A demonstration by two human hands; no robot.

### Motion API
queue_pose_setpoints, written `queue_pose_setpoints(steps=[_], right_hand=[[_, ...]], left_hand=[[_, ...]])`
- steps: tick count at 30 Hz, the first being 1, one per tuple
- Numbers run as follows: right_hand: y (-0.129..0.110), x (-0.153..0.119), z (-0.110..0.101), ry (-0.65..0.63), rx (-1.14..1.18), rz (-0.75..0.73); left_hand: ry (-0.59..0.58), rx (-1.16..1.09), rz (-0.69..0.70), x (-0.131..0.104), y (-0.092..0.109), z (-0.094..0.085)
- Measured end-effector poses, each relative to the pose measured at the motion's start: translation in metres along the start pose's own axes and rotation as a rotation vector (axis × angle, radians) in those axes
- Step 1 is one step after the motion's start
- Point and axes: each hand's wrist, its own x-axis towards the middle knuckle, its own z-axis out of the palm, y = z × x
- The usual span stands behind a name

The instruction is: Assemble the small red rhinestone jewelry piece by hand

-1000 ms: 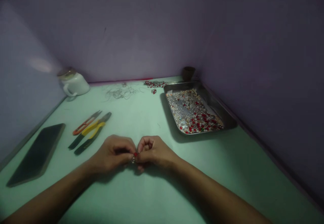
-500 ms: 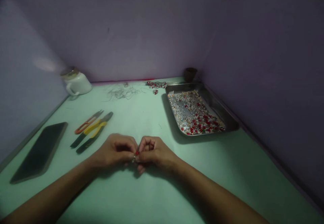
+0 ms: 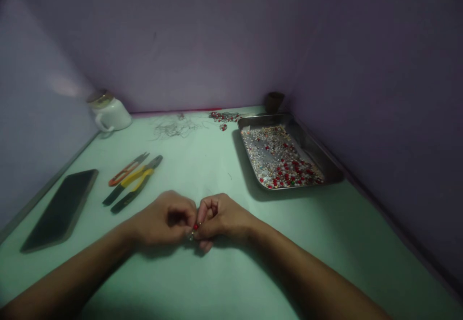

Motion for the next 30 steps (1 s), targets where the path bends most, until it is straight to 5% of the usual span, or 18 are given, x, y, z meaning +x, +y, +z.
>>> queue_pose_setpoints(steps=[3,7,13,18,30], right_hand=[[0.001,0.000,-0.001,-0.019,-0.010,-0.022],[0.002,0.004,-0.001,0.042,0.073,-0.221],[-0.003,0.006,0.003,0.193,0.230,-0.264],[-0.006,0.006,0.003,0.226,0.279,-0.202],[-0.004,0.008,0.000,0.267,0.264,-0.261]], left_hand=[[0.032,-0.040,-0.040,0.001,-0.001,0.005],[0.294,-0.337,-0.194,0.006,-0.007,0.014],[0.401,-0.786,-0.098,0.012,-0.013,0.021],[0.436,-0.583,-0.122,0.008,-0.013,0.014],[0.539,-0.009,0.117,0.008,-0.005,0.017]])
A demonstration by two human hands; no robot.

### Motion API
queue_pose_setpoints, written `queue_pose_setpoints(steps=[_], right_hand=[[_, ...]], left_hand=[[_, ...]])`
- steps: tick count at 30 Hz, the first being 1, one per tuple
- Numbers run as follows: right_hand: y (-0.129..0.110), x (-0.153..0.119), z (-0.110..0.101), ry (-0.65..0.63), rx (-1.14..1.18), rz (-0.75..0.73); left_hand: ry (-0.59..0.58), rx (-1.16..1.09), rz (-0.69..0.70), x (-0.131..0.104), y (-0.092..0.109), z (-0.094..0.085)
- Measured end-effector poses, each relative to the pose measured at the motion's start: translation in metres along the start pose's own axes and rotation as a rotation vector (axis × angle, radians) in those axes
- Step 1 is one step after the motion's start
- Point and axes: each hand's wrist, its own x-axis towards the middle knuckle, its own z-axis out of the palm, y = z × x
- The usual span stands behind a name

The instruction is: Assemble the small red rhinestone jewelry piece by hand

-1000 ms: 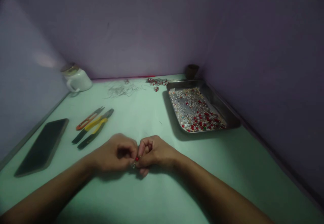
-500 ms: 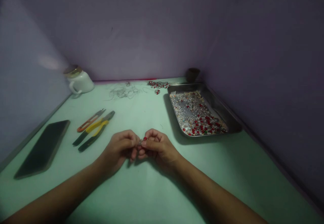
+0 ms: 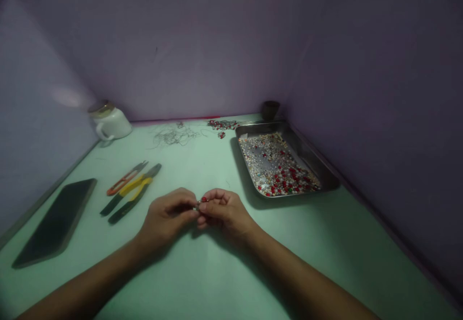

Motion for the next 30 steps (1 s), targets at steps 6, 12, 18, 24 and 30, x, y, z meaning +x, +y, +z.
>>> queue_pose_setpoints(steps=[6,12,18,24,30], right_hand=[[0.007,-0.002,0.004,0.094,0.012,-0.087],[0.007,-0.006,0.010,0.237,-0.155,-0.193],[0.007,0.000,0.003,0.136,-0.033,-0.159],[0.002,0.004,-0.003,0.208,-0.321,-0.223],[0.003,0.007,-0.012,0.110,-0.825,-0.388]], left_hand=[[0.119,0.092,0.058,-0.003,0.003,0.003],[0.159,0.195,-0.140,-0.004,0.008,0.006],[0.057,0.012,-0.373,0.002,0.003,0.002],[0.040,0.146,-0.243,0.007,-0.002,-0.003],[-0.050,0.178,-0.288,0.013,-0.009,-0.003]])
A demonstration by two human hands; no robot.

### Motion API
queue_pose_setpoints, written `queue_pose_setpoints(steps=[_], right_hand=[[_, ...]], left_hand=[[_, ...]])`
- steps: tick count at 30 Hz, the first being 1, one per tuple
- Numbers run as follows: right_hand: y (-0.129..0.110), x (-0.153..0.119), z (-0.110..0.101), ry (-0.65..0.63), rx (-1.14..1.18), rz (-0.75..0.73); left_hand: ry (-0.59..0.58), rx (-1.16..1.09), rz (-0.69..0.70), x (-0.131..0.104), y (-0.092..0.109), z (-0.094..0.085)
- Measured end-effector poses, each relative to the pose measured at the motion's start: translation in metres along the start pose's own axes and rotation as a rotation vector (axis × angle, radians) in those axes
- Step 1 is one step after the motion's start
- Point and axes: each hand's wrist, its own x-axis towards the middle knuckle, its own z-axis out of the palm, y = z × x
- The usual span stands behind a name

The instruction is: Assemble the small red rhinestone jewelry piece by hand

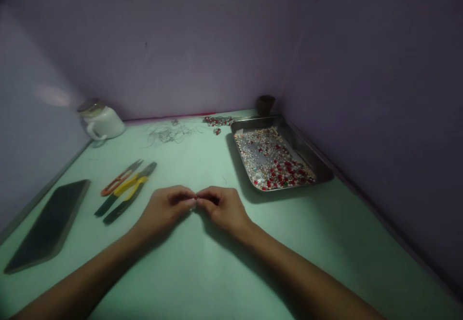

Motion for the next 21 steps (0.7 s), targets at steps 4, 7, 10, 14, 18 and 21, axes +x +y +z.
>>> queue_pose_setpoints(steps=[4,7,10,14,18,21], right_hand=[[0.008,0.002,0.000,-0.034,-0.085,-0.087],[0.011,0.004,0.000,-0.047,-0.097,-0.112],[0.012,0.006,0.000,-0.046,-0.170,-0.163],[0.011,0.005,-0.001,-0.051,-0.324,-0.299],[0.007,0.001,-0.005,-0.095,-0.443,-0.417],[0.004,-0.002,-0.007,-0.166,-0.553,-0.494]], left_hand=[[0.013,0.031,-0.011,0.003,-0.005,0.004],[-0.040,0.121,0.040,0.004,-0.008,0.005],[-0.034,0.238,0.080,0.005,-0.010,0.005],[-0.016,0.387,0.170,0.004,-0.011,0.003],[-0.027,0.498,0.297,-0.001,-0.014,0.001],[-0.055,0.543,0.372,-0.004,-0.017,-0.001]])
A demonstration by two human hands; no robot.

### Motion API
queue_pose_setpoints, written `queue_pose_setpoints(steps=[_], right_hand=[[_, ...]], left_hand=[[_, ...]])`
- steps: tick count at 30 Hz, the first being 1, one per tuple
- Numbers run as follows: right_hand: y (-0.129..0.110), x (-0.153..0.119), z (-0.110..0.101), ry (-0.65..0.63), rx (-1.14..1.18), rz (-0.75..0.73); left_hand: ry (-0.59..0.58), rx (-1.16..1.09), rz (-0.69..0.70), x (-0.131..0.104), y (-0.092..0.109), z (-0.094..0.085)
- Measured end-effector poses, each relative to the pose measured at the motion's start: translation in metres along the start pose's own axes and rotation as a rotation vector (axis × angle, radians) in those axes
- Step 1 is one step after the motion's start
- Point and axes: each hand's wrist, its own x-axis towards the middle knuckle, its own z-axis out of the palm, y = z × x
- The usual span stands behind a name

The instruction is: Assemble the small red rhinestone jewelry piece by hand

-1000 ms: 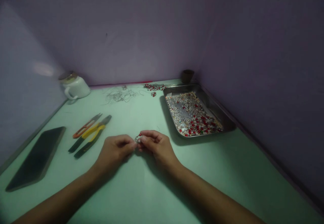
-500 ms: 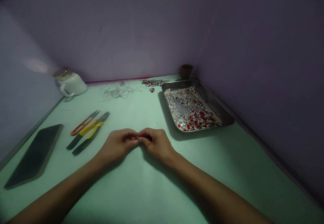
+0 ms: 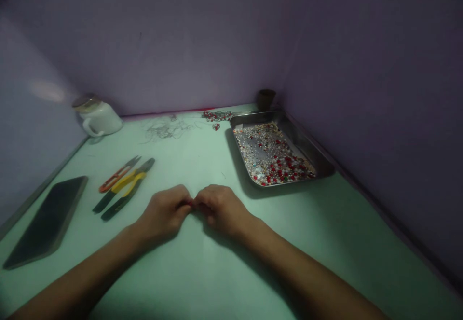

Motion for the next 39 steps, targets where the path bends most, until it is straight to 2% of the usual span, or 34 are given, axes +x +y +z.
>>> queue_pose_setpoints(steps=[4,7,10,14,17,23,28,32,39], right_hand=[[-0.004,0.000,-0.003,-0.100,-0.132,-0.107],[-0.004,0.001,-0.003,-0.109,-0.074,-0.072],[-0.003,0.002,-0.001,-0.020,0.204,0.160],[-0.004,0.007,0.001,0.163,0.781,0.629],[-0.007,0.010,0.000,0.258,1.061,0.781],[-0.013,0.011,0.003,0.316,1.172,0.798],[-0.014,0.009,0.006,0.268,1.127,0.720],[-0.014,0.007,0.007,0.238,1.158,0.679],[-0.016,0.007,0.007,0.261,1.138,0.709]], left_hand=[[-0.038,0.010,0.074,-0.001,-0.003,-0.002],[-0.051,-0.043,0.063,0.002,-0.004,-0.003],[-0.044,-0.197,-0.065,0.005,-0.001,-0.005],[0.014,-0.576,-0.275,0.009,0.006,-0.011],[-0.011,-0.803,-0.383,0.009,0.010,-0.013],[-0.038,-1.033,-0.557,0.006,0.009,-0.006],[-0.095,-1.157,-0.575,0.005,0.007,-0.004],[-0.093,-1.289,-0.574,0.005,0.009,-0.006],[-0.057,-1.215,-0.541,0.005,0.013,-0.005]])
